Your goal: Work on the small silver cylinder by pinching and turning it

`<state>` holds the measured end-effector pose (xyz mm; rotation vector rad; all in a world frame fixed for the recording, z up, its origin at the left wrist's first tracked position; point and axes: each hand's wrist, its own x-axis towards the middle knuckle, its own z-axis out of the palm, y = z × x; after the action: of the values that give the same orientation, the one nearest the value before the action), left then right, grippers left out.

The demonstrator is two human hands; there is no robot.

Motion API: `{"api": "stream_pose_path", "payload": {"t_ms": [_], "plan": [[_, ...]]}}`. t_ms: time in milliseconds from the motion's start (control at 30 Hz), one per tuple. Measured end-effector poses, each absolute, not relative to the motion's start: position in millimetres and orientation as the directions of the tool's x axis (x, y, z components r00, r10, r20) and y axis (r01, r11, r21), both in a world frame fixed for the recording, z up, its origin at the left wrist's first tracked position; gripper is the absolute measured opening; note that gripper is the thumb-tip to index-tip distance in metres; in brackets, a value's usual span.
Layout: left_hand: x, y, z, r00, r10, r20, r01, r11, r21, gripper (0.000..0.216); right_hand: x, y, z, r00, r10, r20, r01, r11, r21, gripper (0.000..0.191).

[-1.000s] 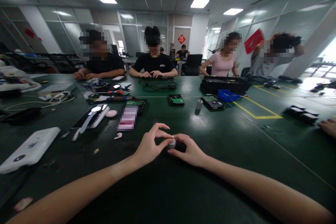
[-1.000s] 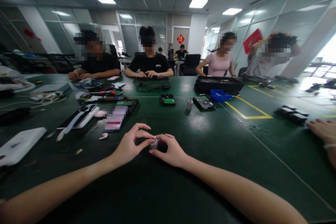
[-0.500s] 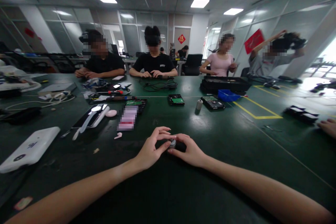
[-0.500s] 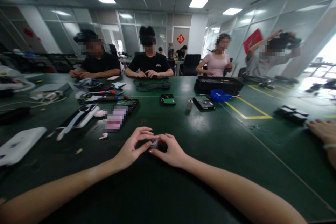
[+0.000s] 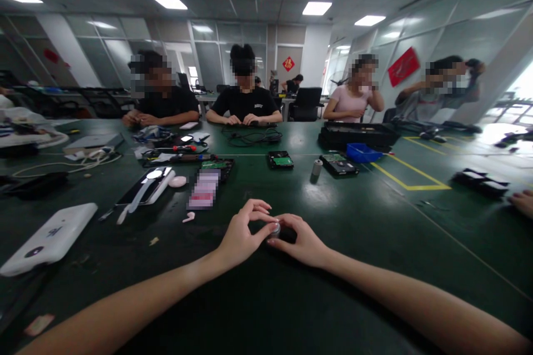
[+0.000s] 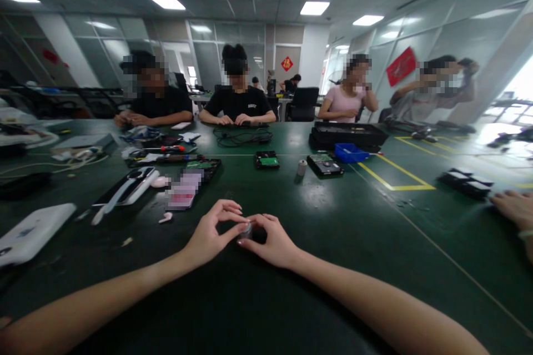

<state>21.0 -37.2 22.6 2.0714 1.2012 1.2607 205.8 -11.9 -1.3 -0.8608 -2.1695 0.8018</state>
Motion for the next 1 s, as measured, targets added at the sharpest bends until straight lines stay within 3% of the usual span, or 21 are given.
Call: {"api": "stream_pose_path", "payload": {"t_ms": [167,300,400,600,700,833,1000], "plan": [[1.3,-18.8,33.1,-0.008,0.840,0.543,0.418,-0.490,0.765,0.025,205.8,-12.7,1.9,-0.558,0.771,0.306,0.347,0.552,-0.758,0.035],[-40.8,7.4,16.6,-0.144,0.854,0.499,0.641,-0.304,0.705,0.023,205.8,-14.2,5.4,-0.566,0.769,0.298,0.337,0.546,-0.767,0.034],[-61.0,18.4,-4.4,-0.065,0.903,0.425,0.722,-0.252,0.645,0.019,206.0,-14.5,5.6,-0.560,0.776,0.289,0.341,0.534,-0.773,0.035],[-54.4,14.7,-6.4,-0.044,0.902,0.429,0.681,-0.287,0.674,0.015,205.9,-13.9,3.1,-0.566,0.774,0.285,0.344,0.535,-0.772,0.035],[-34.4,1.9,9.6,-0.045,0.882,0.469,0.546,-0.372,0.751,0.017,205.9,-13.7,2.7,-0.566,0.773,0.287,0.347,0.539,-0.767,0.034],[-0.8,-22.2,25.0,0.144,0.882,0.448,0.285,-0.470,0.835,0.017,205.9,-12.7,1.4,-0.566,0.765,0.308,0.345,0.559,-0.754,0.035],[18.7,-33.8,23.0,0.205,0.893,0.400,0.239,-0.442,0.865,0.017,206.4,-12.0,-0.4,-0.560,0.765,0.318,0.345,0.564,-0.751,0.038]]}}
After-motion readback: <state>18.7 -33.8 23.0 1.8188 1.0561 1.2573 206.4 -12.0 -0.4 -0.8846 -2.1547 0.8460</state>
